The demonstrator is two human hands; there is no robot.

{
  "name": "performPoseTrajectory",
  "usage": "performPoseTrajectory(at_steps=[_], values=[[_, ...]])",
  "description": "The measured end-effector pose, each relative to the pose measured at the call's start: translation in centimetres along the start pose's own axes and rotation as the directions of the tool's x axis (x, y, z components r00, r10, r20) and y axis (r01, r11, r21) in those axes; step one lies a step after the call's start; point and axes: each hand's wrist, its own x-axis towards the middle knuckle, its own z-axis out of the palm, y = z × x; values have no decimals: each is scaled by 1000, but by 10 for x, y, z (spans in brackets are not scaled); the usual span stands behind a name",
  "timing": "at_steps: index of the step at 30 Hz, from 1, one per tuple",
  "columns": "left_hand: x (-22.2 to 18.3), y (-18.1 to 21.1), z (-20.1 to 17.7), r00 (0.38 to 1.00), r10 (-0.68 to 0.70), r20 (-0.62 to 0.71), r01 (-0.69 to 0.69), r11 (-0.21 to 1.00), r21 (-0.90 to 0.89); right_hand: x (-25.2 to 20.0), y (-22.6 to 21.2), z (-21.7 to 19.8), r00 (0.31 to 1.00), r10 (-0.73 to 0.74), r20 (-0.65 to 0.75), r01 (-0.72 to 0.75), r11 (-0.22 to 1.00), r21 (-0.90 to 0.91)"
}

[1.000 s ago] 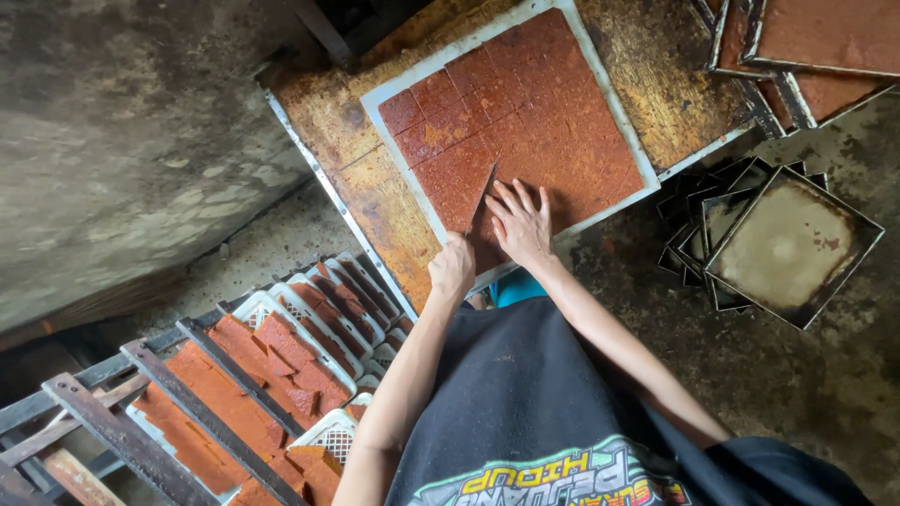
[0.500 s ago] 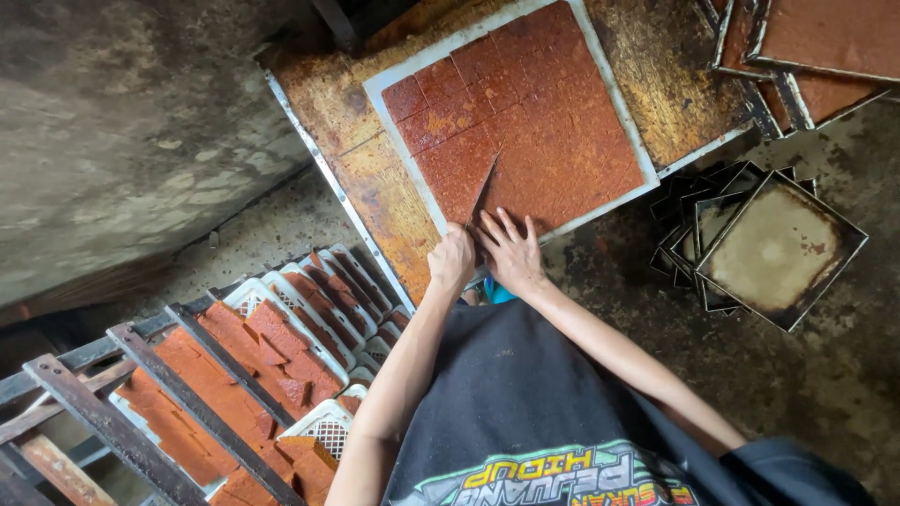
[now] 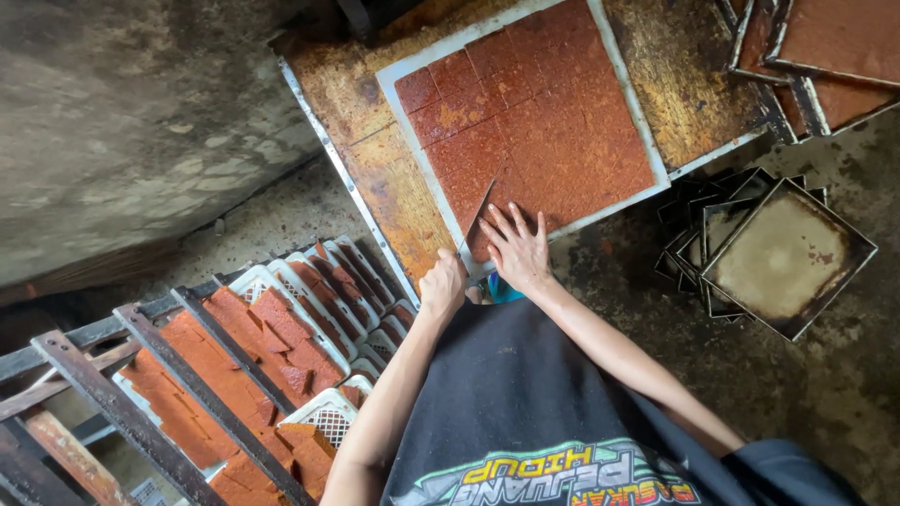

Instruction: Cutting a large sheet of baked bread or cake into smaller rectangular portions using a knife on a workbench.

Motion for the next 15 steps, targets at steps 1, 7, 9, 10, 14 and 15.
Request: performPoseTrajectory(at_steps=[1, 7, 9, 10, 14, 15], values=[[-3, -1, 4, 1000, -5, 0, 5, 1000, 5, 1, -1, 0, 1000, -6, -1, 6, 1000, 3], [-12, -8, -16, 993, -62, 102, 64, 998, -11, 0, 1, 0, 999, 11, -30, -11, 1000, -5], [-15, -16, -46, 948, -62, 311, 88, 994, -70, 0, 0, 1, 1000, 13, -28, -13, 1000, 21], [-36, -21, -20, 948, -62, 313, 87, 994, -68, 1, 1, 0, 1000, 13, -27, -13, 1000, 24], [-96, -46, 5, 797, -112, 594, 185, 981, -64, 0, 0, 0, 1000, 11, -13, -11, 999, 31], [-101, -54, -7, 704, -109, 701, 265, 957, -118, 2, 0, 1, 1000, 12, -8, -12, 999, 33]])
